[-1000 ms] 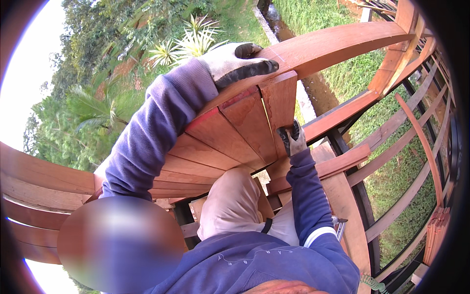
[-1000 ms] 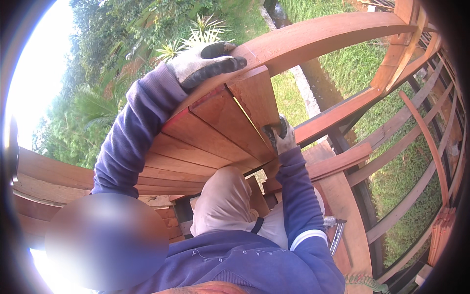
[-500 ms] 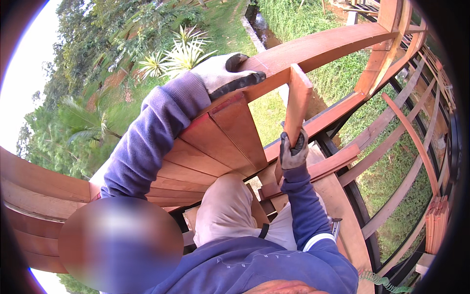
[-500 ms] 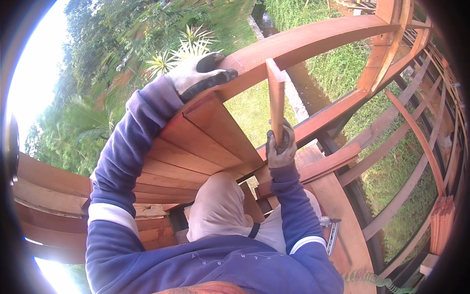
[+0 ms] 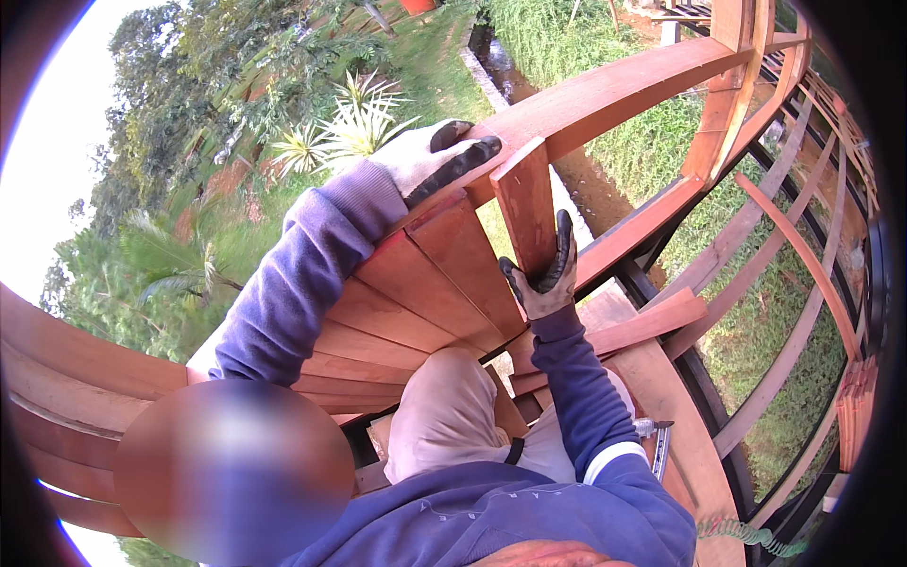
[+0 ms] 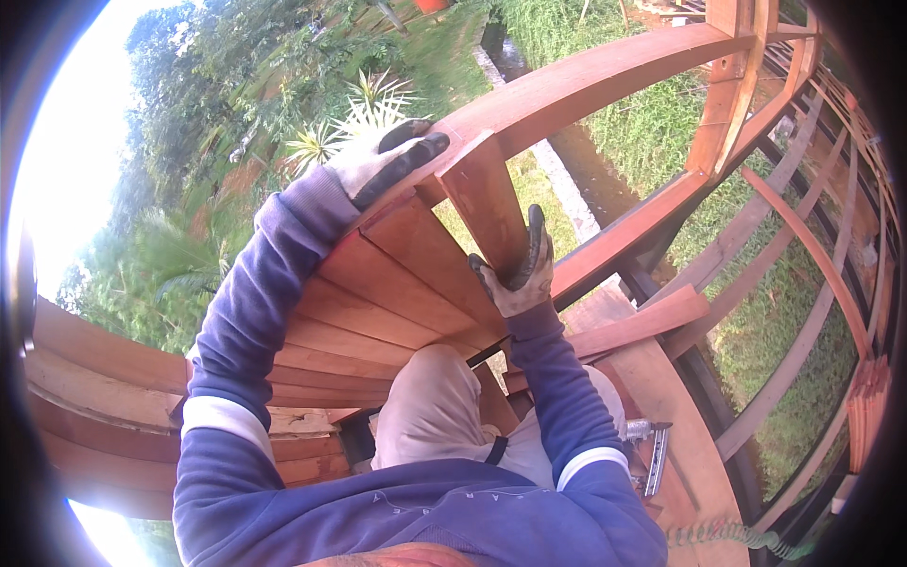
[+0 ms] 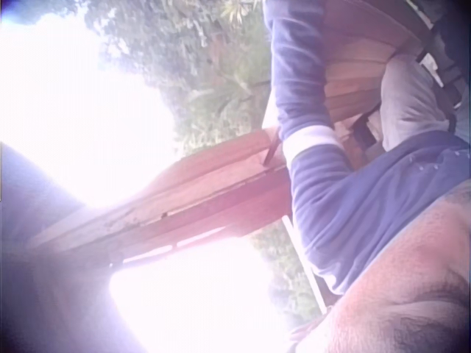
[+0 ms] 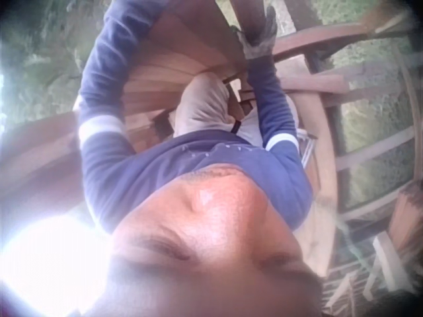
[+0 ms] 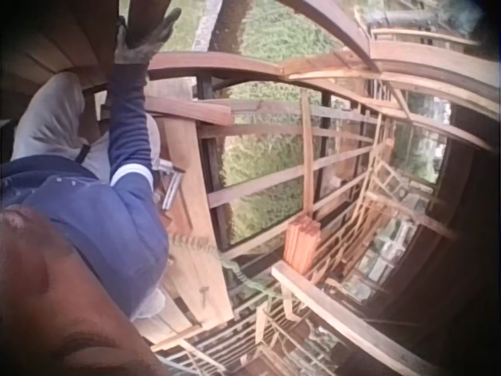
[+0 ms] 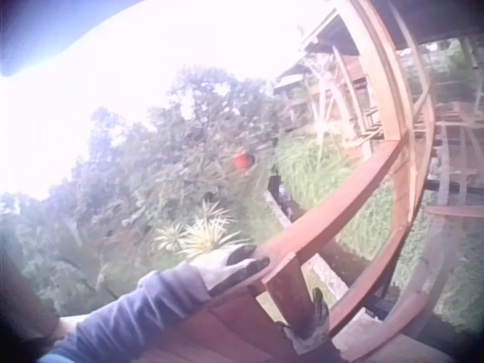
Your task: The person installs curved wooden planks onto a wooden structure using a pneumatic nail gun. They position each plank, drive nails to secure it, and occasionally use a level to check alignment. The person also moves around the structure and handles a cardboard box at the end.
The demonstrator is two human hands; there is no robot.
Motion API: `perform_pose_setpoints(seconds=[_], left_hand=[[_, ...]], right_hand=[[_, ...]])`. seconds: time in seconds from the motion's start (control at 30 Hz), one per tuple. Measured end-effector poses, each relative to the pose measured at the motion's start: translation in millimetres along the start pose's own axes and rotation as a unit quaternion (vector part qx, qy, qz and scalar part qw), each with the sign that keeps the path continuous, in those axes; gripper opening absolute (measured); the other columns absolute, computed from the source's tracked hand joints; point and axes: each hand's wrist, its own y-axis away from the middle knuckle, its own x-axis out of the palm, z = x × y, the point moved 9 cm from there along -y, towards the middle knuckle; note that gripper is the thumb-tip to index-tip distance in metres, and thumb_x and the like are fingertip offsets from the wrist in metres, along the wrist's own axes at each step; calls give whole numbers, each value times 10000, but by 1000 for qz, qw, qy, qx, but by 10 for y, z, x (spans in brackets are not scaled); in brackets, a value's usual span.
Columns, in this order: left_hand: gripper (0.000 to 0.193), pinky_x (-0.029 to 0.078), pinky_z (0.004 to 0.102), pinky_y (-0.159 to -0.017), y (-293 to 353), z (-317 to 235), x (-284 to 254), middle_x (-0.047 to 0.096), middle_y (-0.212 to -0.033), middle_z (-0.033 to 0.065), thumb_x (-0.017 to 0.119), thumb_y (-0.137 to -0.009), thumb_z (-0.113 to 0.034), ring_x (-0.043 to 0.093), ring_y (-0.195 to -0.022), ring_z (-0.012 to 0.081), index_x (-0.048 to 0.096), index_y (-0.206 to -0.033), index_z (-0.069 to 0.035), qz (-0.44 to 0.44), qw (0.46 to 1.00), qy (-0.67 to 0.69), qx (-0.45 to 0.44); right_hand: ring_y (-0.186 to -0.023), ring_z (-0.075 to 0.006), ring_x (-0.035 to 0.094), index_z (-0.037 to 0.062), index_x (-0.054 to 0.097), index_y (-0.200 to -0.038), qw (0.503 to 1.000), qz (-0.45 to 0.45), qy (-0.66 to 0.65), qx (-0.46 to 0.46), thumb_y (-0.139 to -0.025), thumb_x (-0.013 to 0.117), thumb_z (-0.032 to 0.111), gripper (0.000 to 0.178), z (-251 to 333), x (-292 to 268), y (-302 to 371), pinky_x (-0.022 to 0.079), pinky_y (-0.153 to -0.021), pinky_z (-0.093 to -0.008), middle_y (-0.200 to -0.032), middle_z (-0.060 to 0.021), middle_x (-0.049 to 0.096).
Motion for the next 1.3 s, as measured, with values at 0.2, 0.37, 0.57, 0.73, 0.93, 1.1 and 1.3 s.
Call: perform_pose_setpoints(seconds=[0.2, 0.37, 0.57, 0.73, 0.93, 1.1, 1.3], left_hand=[[484, 469, 333, -874, -30, 104, 5, 575, -1167, 194, 550, -880, -369, 583, -1031, 295, 536, -1250, -58, -21, 992, 80, -92], [503, 448, 314, -884, -25, 85, 44, 622, -1115, 139, 585, -851, -390, 594, -995, 232, 564, -1225, -54, -6, 999, 41, 30], [736, 464, 293, -846, -169, -11, 123, 643, -1077, 121, 725, -751, -511, 606, -976, 186, 547, -1218, 29, 77, 957, 225, -164], [715, 464, 299, -843, -3, 234, 18, 646, -1052, 126, 736, -744, -489, 610, -953, 187, 557, -1200, 32, 46, 967, 110, -224], [626, 461, 296, -915, -270, 576, 306, 646, -1088, 148, 676, -791, -402, 614, -1016, 215, 543, -1194, 58, -5, 985, 146, -94], [383, 459, 303, -945, -55, 217, 116, 630, -1141, 112, 581, -917, -218, 586, -1072, 166, 546, -1225, 8, 16, 961, 217, -170], [635, 404, 316, -976, -63, 256, 88, 605, -1164, 143, 674, -815, -436, 549, -1112, 237, 536, -1252, 4, 21, 963, 224, -147]], right_hand=[[-1148, -300, 501, 31, 281, -1391, 971, 19, -218, 94, -575, 893, 359, 1071, -326, 76, 106, 521, -905, -436, -1298, -189, 438], [-1131, -270, 537, 18, 347, -1349, 862, 24, -414, 292, -532, 901, 359, 1045, -464, 359, 198, 514, -928, -392, -1267, -166, 497], [-1181, -258, 485, 35, 301, -1375, 963, 44, -238, 116, -524, 907, 375, 1098, -815, 161, 276, 564, -844, -428, -1288, -136, 457], [-1082, -298, 552, 18, 295, -1376, 922, 17, -341, 183, -517, 912, 383, 1118, -685, 423, 314, 555, -852, -425, -1280, -147, 465], [-1143, -252, 514, 3, 354, -1365, 963, 19, -227, 146, -755, 788, 290, 802, -776, 276, 306, 519, -904, -357, -1274, -131, 478], [-1156, -257, 529, -33, 376, -1351, 968, 27, -206, 144, -816, 723, 376, 758, -693, 279, 238, 474, -941, -364, -1272, -173, 496], [-1170, -253, 519, -64, 386, -1338, 965, 49, -214, 141, -814, 728, 370, 761, -577, 313, 188, 441, -975, -354, -1286, -164, 493]])
